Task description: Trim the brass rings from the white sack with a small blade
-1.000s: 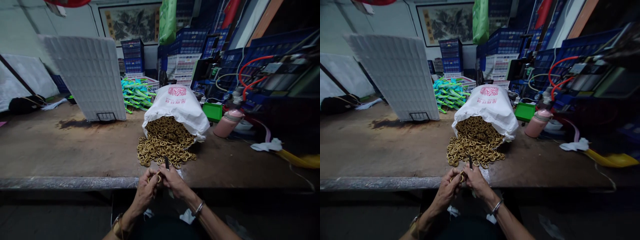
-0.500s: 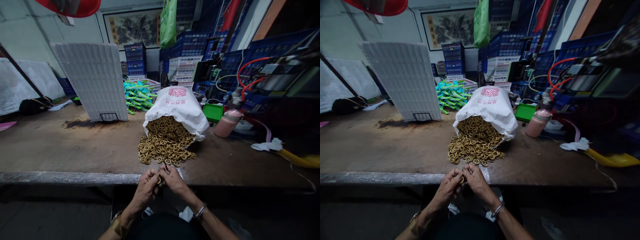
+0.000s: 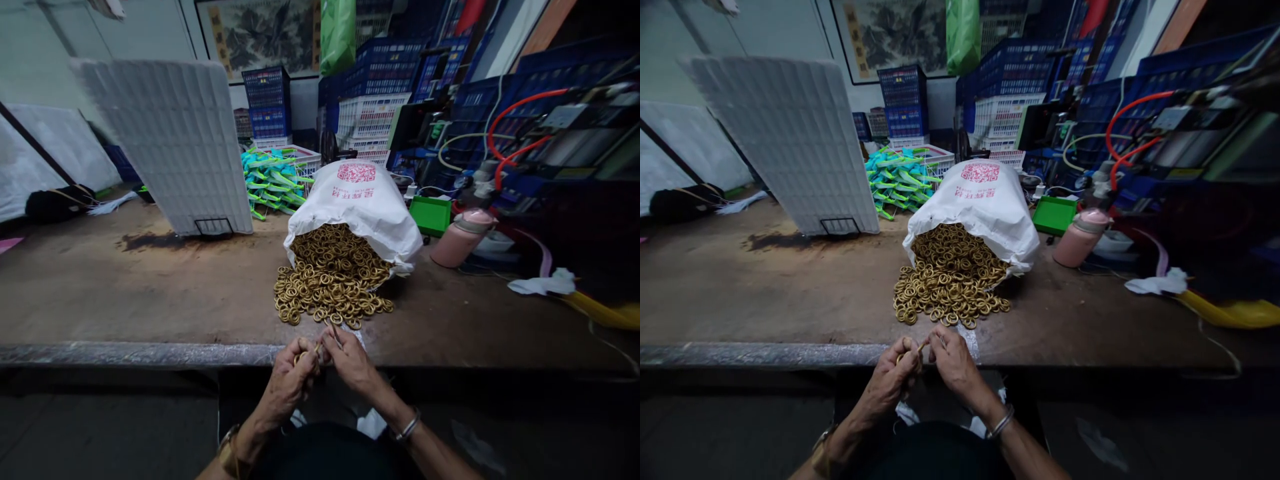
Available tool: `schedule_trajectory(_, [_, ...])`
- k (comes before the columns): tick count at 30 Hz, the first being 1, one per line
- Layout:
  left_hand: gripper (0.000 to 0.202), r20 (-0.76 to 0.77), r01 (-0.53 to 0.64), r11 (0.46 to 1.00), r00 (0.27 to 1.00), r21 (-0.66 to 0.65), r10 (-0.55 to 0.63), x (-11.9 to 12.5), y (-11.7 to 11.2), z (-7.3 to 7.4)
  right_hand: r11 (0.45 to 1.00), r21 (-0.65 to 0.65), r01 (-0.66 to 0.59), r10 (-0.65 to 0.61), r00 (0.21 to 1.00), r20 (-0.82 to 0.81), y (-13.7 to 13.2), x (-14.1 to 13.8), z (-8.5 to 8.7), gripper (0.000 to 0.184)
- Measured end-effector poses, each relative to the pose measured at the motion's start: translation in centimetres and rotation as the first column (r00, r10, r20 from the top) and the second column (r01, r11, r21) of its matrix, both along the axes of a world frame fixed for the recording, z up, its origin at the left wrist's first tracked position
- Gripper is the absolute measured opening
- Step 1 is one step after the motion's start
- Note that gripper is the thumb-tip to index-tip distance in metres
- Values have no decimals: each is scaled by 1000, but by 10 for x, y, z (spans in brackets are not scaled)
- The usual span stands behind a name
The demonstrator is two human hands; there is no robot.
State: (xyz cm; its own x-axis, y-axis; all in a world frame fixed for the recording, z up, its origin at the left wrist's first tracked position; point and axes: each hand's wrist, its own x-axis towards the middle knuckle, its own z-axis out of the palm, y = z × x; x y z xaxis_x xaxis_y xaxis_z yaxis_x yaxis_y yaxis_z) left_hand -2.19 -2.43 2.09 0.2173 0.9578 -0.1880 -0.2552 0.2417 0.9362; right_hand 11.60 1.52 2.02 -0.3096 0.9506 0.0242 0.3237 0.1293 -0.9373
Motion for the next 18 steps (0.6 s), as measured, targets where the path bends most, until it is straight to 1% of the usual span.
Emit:
schedule_trajectory(2, [30, -18, -4, 1000, 1000, -2, 4, -1, 1, -1, 995, 93, -34, 20, 989, 146, -2, 2, -4, 23])
schedule_trajectory(5, [30, -53, -5, 1000, 999, -5, 5, -2, 3, -2, 979, 152, -135, 83, 947, 310, -5, 4, -8, 14])
schedule_trajectory(9, [32, -80, 1, 1000, 997, 13, 1, -1, 4, -6, 967, 158, -201, 120, 901, 418, -9, 6, -11, 23])
schedule_trajectory(12, [30, -94, 4, 1000, 996, 15, -3, 0, 3, -9, 968, 110, -228, 145, 856, 496, -9, 9, -13, 23])
schedule_trajectory(15, [29, -91, 30, 999, 995, 25, -27, 0, -4, -2, 979, 67, -194, 112, 779, 617, -8, 15, -20, 22])
schedule_trajectory(17, [30, -56, 87, 996, 995, 5, -87, 2, -12, 7, 989, 68, -133, 50, 724, 688, -5, 21, -25, 24])
schedule_trajectory(18, [30, -26, 134, 991, 991, -22, -134, 3, -17, 11, 992, 79, -102, 17, 706, 708, -3, 23, -27, 24])
